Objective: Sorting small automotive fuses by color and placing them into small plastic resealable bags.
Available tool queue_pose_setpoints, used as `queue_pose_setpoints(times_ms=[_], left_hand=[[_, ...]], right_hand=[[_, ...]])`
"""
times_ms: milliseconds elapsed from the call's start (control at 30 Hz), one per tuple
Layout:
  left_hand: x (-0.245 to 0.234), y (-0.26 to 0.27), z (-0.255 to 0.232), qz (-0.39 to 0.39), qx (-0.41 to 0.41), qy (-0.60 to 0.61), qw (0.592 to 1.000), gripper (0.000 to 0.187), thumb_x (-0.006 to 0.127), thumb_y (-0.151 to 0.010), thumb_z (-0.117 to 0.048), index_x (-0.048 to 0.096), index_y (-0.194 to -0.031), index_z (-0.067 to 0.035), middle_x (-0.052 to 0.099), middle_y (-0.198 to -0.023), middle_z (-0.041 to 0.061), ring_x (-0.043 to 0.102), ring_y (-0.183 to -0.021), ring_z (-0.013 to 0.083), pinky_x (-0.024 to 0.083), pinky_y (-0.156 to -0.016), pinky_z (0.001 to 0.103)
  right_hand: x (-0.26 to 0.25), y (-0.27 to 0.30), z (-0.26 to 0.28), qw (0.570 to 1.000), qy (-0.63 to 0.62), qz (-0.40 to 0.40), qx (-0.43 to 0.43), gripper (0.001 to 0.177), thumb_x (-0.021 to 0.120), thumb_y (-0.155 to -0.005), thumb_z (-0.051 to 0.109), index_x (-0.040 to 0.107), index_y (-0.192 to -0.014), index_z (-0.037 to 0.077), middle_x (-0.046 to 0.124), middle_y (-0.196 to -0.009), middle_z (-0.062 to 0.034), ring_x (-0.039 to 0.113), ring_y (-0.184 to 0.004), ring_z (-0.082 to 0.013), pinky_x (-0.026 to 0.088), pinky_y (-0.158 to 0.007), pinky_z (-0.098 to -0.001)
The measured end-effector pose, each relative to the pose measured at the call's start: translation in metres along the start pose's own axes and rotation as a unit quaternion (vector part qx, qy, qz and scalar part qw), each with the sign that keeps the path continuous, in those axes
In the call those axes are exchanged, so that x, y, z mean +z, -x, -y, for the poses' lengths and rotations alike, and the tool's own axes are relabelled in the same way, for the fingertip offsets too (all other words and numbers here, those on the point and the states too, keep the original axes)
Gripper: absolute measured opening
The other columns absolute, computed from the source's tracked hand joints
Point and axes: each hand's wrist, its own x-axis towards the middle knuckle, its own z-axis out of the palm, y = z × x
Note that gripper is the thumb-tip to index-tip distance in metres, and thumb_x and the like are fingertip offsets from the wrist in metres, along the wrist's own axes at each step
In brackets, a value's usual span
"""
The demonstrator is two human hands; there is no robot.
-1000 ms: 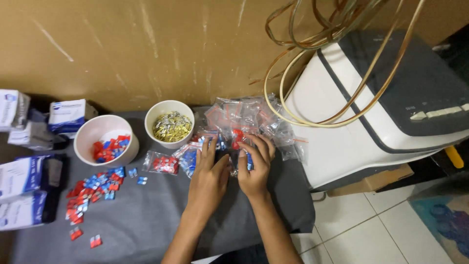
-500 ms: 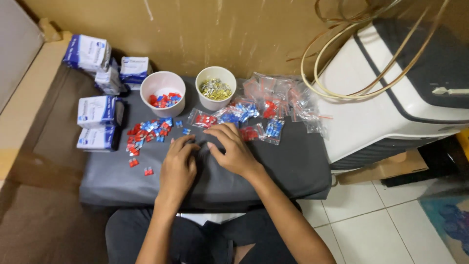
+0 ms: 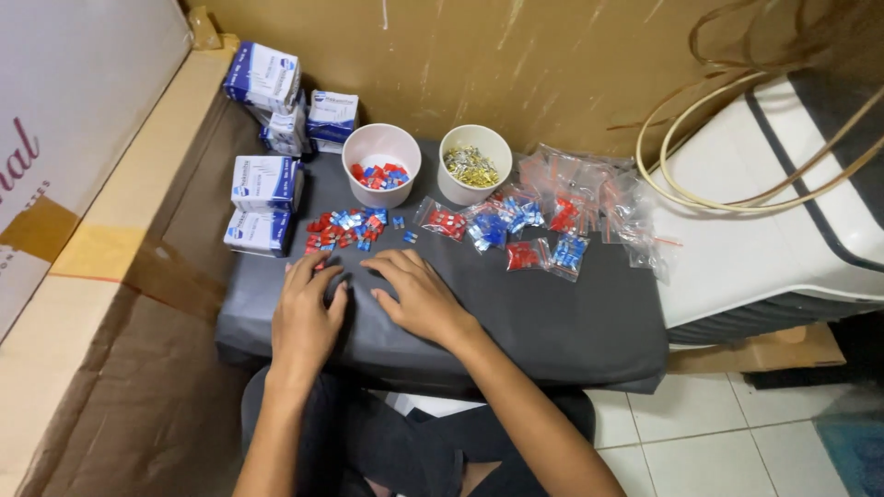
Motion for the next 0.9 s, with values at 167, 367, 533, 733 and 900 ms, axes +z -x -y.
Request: queue_pose_setpoints(times_ms=[167,367,533,733,900], left_hand=[[-0.014,0.004,0.01,0.016,-0.033,0.02,0.999,0.023,0.073,-0.086,-0.009,0.075,-0.108,-0.005,0.067,-0.127,0.011,0.06,-0.125,0.0322,0.043,-0.113,0.048],[-0.018,0.007,0.036,0.004,-0.052,-0.019,0.998,0.019,0.075,-0.087,-0.011,0.077,-0.106,-0.013,0.068,-0.117,0.003,0.064,-0.116,0.0259,0.051,-0.102,0.04],[-0.017,0.012,0.039,0.034,-0.083,-0.091,0.992,0.026,0.08,-0.083,-0.031,0.078,-0.108,-0.024,0.066,-0.109,-0.008,0.059,-0.11,0.0178,0.052,-0.092,0.036],[-0.008,0.006,0.026,0.04,-0.079,-0.12,0.989,0.014,0.075,-0.086,-0.03,0.08,-0.099,-0.028,0.064,-0.108,-0.008,0.053,-0.111,0.0214,0.044,-0.083,0.037],[-0.007,-0.003,0.008,0.052,-0.075,-0.103,0.991,0.012,0.074,-0.088,-0.027,0.08,-0.098,-0.024,0.062,-0.118,-0.004,0.049,-0.118,0.0267,0.042,-0.085,0.039]], right_hand=[[0.022,-0.018,0.002,0.999,0.014,0.042,-0.008,0.038,0.071,-0.089,0.014,0.066,-0.127,0.01,0.064,-0.124,-0.0117,0.057,-0.121,-0.0339,0.046,-0.1,-0.0456],[0.033,-0.022,0.021,0.997,0.044,0.059,-0.01,0.026,0.073,-0.089,0.02,0.073,-0.114,0.013,0.065,-0.117,-0.0076,0.059,-0.111,-0.0284,0.048,-0.094,-0.0412],[0.047,-0.026,0.013,0.998,0.02,0.061,0.013,0.018,0.07,-0.091,0.014,0.075,-0.109,0.011,0.067,-0.106,-0.0078,0.063,-0.101,-0.0284,0.052,-0.088,-0.0379],[0.044,-0.035,-0.006,0.998,0.039,0.018,0.038,0.02,0.072,-0.09,0.01,0.075,-0.109,0.015,0.072,-0.103,-0.0063,0.066,-0.098,-0.0279,0.053,-0.086,-0.0385],[0.037,-0.036,-0.014,0.998,0.052,-0.005,0.03,0.016,0.07,-0.09,0.01,0.074,-0.104,0.016,0.072,-0.109,-0.0015,0.066,-0.101,-0.0266,0.053,-0.086,-0.0386]])
